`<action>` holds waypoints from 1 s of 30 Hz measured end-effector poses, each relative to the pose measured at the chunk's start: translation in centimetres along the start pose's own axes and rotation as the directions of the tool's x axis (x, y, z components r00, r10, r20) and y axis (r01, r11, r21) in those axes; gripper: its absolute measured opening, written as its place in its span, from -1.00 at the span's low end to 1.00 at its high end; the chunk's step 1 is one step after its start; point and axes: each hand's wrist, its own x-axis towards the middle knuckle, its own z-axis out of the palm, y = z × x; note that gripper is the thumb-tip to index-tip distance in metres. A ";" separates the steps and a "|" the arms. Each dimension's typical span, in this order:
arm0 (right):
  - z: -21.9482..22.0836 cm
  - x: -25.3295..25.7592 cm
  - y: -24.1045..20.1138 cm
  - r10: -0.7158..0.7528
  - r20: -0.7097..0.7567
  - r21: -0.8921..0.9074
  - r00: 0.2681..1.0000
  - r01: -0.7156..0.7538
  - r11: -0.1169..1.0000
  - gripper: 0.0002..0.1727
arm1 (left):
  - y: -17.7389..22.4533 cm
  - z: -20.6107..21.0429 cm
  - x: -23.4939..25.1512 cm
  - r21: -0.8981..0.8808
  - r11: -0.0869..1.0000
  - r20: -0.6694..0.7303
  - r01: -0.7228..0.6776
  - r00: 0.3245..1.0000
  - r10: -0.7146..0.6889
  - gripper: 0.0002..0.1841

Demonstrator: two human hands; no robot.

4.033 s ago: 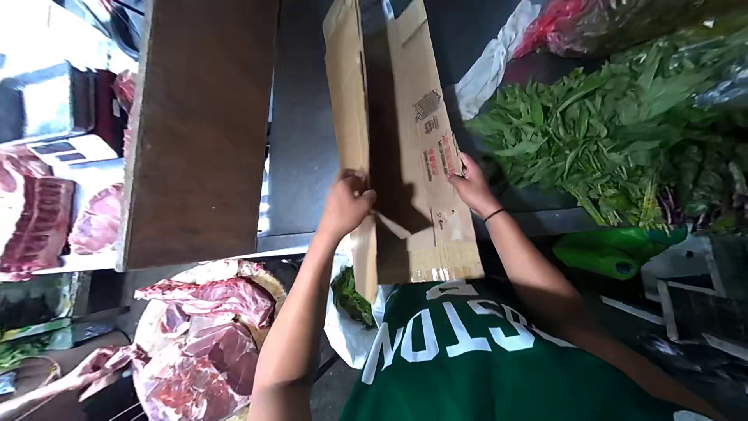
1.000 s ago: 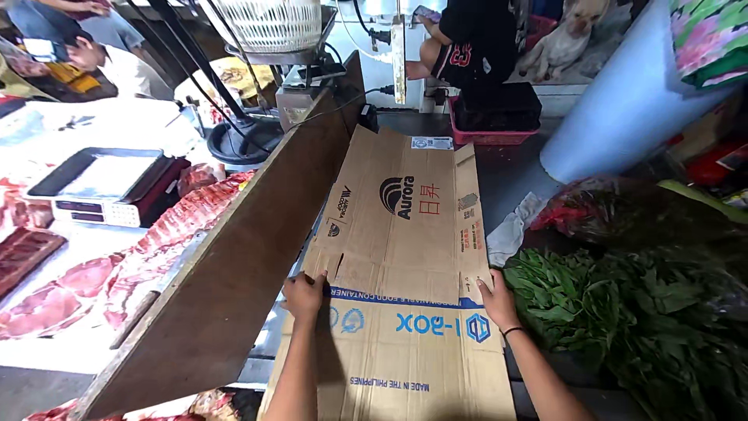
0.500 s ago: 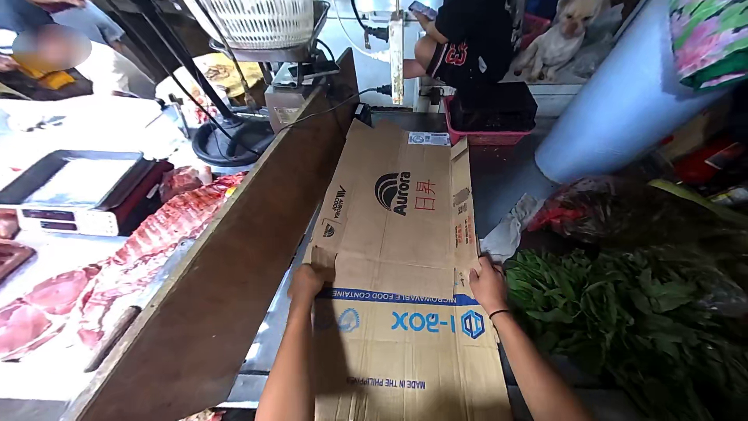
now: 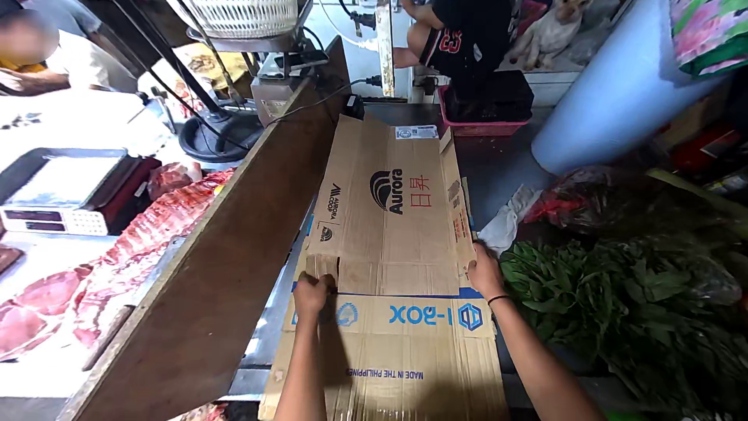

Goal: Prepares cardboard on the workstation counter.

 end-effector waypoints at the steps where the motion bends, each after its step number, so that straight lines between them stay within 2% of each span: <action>1: -0.1 -0.1 -0.4 -0.006 0.017 -0.002 1.000 0.006 1.000 -0.33 | 0.6 -0.2 0.2 0.020 1.000 0.010 -0.003 1.000 0.003 -0.36; 3: -0.4 -0.3 -1.0 -0.007 0.046 0.021 0.999 0.006 1.000 -0.31 | 1.7 -1.0 0.1 0.024 1.000 0.057 -0.006 0.998 0.004 -0.40; 5: -1.4 -1.0 -0.6 -0.009 0.056 0.130 0.998 0.002 0.991 -0.31 | 2.0 -2.7 -1.3 -0.043 0.999 0.146 -0.005 0.989 0.011 -0.39; 6: -2.0 -1.6 0.0 -0.013 0.068 0.194 0.998 -0.001 0.981 -0.31 | 1.7 -3.8 -2.5 -0.056 0.998 0.193 -0.010 0.981 0.020 -0.39; 8: -3.1 -3.5 2.1 -0.027 0.093 0.261 0.995 0.002 0.965 -0.32 | -0.4 -6.1 -5.4 0.029 0.999 0.237 -0.028 0.971 0.021 -0.42; 9: -3.4 -4.7 3.4 -0.031 0.114 0.268 0.993 -0.001 0.963 -0.30 | -2.1 -6.8 -6.8 0.094 0.995 0.211 -0.038 0.977 0.018 -0.42; 11: -3.8 -6.6 6.2 -0.016 0.201 0.229 0.980 -0.031 0.973 -0.15 | -4.9 -7.2 -9.0 0.246 0.969 0.056 -0.002 0.998 -0.012 -0.27; 13: -3.7 -8.1 8.8 0.027 0.314 0.169 0.949 -0.084 0.982 0.15 | -4.7 -6.8 -10.8 0.291 0.955 -0.113 0.058 0.993 -0.026 -0.08; 14: -3.5 -8.6 9.6 0.054 0.354 0.149 0.934 -0.113 0.982 0.31 | -3.4 -6.3 -11.5 0.288 0.956 -0.170 0.049 0.985 0.000 -0.06; 15: -3.5 -9.0 9.8 0.080 0.367 0.126 0.927 -0.134 0.983 0.42 | -1.5 -5.4 -11.9 0.284 0.959 -0.199 0.014 0.979 0.045 -0.09; 17: -4.0 -9.2 8.9 0.077 0.276 0.062 0.958 -0.097 0.993 0.43 | 3.4 -2.1 -12.9 0.287 0.952 -0.140 -0.109 0.978 0.154 -0.19; 20: -3.9 -6.9 7.3 -0.016 0.133 0.045 0.991 0.010 0.999 0.05 | 9.8 6.3 -15.2 0.295 0.904 0.139 -0.309 0.950 0.279 -0.24; 21: -3.3 -5.9 7.3 -0.024 0.136 0.051 0.990 0.017 0.999 -0.05 | 10.4 9.5 -16.1 0.313 0.883 0.224 -0.349 0.931 0.288 -0.22; 23: -2.3 -4.3 7.8 -0.028 0.205 0.047 0.978 0.019 0.999 -0.09 | 10.2 15.3 -17.4 0.348 0.861 0.311 -0.372 0.912 0.268 -0.16; 26: -1.9 -5.2 8.0 -0.080 0.344 0.115 0.936 0.043 0.992 -0.04 | 8.7 19.9 -19.1 0.403 0.859 0.233 -0.316 0.943 0.238 -0.11; 28: -1.8 -7.3 8.0 -0.155 0.391 0.238 0.907 0.063 0.969 -0.03 | 8.3 21.3 -19.8 0.414 0.856 0.115 -0.308 0.951 0.286 -0.14; 30: -2.0 -9.1 8.3 -0.175 0.454 0.276 0.874 0.049 0.960 -0.03 | 8.6 22.8 -20.0 0.436 0.839 0.049 -0.327 0.939 0.340 -0.19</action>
